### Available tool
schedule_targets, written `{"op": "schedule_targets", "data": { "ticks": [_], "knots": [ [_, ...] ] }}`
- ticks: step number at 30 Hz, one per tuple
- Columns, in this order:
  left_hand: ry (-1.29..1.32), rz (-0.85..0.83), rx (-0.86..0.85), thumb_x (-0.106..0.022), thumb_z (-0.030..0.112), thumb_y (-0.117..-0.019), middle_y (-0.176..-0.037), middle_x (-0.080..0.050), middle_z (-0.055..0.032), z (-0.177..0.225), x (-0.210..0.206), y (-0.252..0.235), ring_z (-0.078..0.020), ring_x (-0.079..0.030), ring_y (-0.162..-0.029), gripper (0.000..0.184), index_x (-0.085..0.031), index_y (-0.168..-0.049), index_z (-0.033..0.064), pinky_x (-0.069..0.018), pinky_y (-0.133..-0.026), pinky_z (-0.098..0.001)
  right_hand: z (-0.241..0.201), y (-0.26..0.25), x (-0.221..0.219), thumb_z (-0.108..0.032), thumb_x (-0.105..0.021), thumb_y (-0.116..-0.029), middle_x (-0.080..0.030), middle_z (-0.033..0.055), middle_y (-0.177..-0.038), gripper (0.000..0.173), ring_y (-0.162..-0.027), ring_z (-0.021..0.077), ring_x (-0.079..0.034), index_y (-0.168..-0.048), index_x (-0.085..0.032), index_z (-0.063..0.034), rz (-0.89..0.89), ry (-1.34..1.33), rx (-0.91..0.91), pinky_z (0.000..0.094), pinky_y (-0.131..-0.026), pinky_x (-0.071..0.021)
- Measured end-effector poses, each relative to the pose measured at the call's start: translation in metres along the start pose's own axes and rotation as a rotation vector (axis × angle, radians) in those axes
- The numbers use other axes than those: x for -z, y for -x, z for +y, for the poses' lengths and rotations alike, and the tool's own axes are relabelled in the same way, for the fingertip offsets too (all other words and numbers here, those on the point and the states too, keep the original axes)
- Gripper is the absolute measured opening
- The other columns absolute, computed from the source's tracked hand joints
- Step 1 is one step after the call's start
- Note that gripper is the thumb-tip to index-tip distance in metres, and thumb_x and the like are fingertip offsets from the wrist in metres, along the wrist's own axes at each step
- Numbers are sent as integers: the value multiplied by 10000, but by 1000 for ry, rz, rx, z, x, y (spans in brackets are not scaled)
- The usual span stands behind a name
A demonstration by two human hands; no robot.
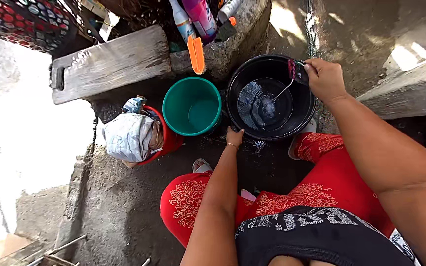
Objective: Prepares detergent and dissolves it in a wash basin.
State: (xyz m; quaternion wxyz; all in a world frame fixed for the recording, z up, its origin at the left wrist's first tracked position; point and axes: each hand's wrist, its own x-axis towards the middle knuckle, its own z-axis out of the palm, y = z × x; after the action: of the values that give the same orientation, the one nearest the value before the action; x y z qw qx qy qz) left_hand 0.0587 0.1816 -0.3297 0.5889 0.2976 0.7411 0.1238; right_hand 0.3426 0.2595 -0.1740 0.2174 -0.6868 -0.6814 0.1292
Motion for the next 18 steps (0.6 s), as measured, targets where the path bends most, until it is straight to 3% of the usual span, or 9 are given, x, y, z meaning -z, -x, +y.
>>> {"op": "schedule_targets", "data": {
  "ticks": [4,8,13,15,18],
  "knots": [
    [318,-38,7,-667,114,-1003,-1499,-422,-331,-2,-20,-2,-396,-618,-1209,947,36,-1637,98,-561,-960,-473,-1,5,-3,-210,-432,-1105,-725,269,-1052,357,-996,456,-705,-1207,-698,4,-28,-2,44,646,-877,-499],
    [485,-78,-6,-641,54,-1004,-1577,-315,-323,-3,-14,-10,-436,-531,-1313,962,73,-1641,146,-537,-983,-527,-2,7,-11,-191,-520,-1069,-752,212,-979,293,-887,367,-730,-1111,-749,-15,37,-64,146,578,-811,-530],
    [384,-137,53,-633,109,-1019,-1514,-427,-299,-13,-18,-18,-399,-574,-1270,874,-24,-1645,128,-543,-969,-509,-9,3,-18,-162,-596,-1020,-766,160,-936,223,-800,266,-724,-1036,-780,-35,67,-126,194,482,-767,-546],
    [318,-139,91,-615,164,-1041,-1464,-480,-295,-19,-27,-18,-375,-639,-1177,787,-93,-1627,93,-575,-924,-480,-11,3,-22,-159,-627,-1002,-767,142,-908,196,-764,227,-716,-1014,-787,-45,75,-158,201,445,-744,-549],
    [289,-110,137,-626,117,-1030,-1439,-486,-306,-28,-29,-13,-359,-697,-1064,755,-135,-1600,58,-622,-838,-447,-11,8,-28,-140,-642,-986,-772,134,-914,177,-763,208,-720,-999,-788,-42,70,-194,229,425,-745,-561]
  ]
}}
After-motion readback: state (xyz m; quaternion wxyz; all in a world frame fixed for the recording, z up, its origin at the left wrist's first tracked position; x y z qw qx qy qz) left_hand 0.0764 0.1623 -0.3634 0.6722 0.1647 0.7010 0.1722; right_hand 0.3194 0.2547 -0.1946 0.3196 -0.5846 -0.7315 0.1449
